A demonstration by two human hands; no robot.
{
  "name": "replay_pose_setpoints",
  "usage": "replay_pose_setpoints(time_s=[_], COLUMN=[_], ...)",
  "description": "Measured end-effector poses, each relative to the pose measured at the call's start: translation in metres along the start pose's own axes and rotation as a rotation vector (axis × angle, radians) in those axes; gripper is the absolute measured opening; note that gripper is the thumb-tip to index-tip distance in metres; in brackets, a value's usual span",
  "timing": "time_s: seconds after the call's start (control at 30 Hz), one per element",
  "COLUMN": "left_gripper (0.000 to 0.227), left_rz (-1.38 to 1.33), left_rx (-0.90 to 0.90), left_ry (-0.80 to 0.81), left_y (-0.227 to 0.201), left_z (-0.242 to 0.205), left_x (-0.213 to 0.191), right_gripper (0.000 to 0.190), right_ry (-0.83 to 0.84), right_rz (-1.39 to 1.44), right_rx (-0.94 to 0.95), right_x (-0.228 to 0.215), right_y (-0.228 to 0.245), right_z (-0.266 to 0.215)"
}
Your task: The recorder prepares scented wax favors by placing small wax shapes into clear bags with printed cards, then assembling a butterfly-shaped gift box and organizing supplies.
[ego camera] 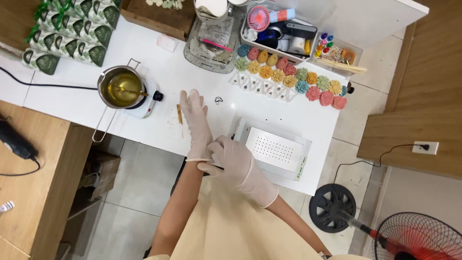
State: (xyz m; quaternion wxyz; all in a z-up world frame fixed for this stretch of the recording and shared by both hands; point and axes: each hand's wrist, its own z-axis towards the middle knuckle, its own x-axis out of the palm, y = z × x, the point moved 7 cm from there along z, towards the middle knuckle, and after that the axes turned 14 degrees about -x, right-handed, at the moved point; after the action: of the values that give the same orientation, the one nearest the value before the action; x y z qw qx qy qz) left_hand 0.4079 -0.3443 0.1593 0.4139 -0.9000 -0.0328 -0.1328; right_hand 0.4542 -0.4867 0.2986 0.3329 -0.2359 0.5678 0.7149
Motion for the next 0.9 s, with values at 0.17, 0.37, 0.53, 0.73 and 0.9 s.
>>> replay_pose_setpoints(time_s=[0.17,0.37,0.53,0.73,0.9], left_gripper=[0.086,0.081,0.066,0.039,0.031], left_rz=[0.012,0.005,0.065,0.072,-0.007], left_rx=[-0.017,-0.067,0.007,0.023,0.115], left_ry=[0.065,0.142,0.249,0.313,0.105], left_y=[-0.003,-0.019,-0.033,-0.093,-0.142], left_z=[-0.025,-0.037,-0.036,-0.046,-0.018], left_x=[-0.001,-0.023,-0.051,-0.138,-0.265], right_gripper=[0.018,0.015,0.016,0.010,0.016], right_ry=[0.012,0.023,0.124,0.087,-0.014], right_rz=[-0.025,-0.136,0.137,0.383,0.462], right_rx=[-0.229,-0.453,-0.250,-0.133,0.155], right_x=[0.020,0.039,0.053,0.101,0.162], right_y=[0.014,0.046,0.047,0.050,0.064], right_z=[-0.014,-0.009,0.019,0.058,0.115])
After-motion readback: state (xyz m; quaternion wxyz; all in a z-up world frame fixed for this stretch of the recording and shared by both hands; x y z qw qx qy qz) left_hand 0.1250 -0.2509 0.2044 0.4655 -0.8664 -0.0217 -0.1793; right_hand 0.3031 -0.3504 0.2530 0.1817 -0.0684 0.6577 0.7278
